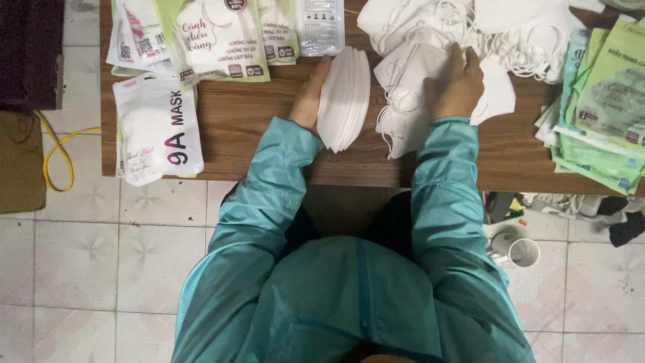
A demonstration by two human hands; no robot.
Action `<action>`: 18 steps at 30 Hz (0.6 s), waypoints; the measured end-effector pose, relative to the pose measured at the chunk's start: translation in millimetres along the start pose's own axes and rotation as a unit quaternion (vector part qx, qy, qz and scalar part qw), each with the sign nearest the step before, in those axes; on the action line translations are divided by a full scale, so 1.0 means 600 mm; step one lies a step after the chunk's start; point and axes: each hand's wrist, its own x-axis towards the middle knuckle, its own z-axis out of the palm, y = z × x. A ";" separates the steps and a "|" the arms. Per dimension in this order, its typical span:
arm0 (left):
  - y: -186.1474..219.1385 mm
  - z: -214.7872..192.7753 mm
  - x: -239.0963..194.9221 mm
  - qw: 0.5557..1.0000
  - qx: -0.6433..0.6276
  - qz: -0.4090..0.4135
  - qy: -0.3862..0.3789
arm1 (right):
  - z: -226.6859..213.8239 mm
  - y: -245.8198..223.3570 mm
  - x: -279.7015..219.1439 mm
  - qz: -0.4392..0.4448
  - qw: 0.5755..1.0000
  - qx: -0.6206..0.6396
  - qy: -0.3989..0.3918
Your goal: Folding and stacking white face masks on a wooden table for packaging.
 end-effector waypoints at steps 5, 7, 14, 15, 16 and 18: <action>0.016 0.015 -0.019 0.998 0.039 0.009 0.044 | -0.031 -0.017 0.002 -0.182 0.967 0.123 0.126; -0.011 -0.026 0.014 0.999 0.020 0.011 0.022 | -0.053 -0.045 0.000 -0.190 0.956 0.182 0.129; -0.008 0.045 -0.024 0.998 -0.039 -0.049 -0.016 | -0.102 -0.165 -0.026 -0.202 0.906 0.362 0.078; -0.014 0.061 -0.031 1.000 0.001 -0.008 0.003 | -0.106 -0.181 -0.033 -0.247 0.886 0.388 0.051; -0.027 0.032 -0.009 1.000 0.002 -0.007 0.002 | -0.090 -0.188 -0.045 -0.248 0.886 0.388 0.053; -0.053 -0.027 0.033 1.000 0.018 -0.014 -0.006 | -0.056 -0.200 -0.070 -0.220 0.815 0.534 -0.030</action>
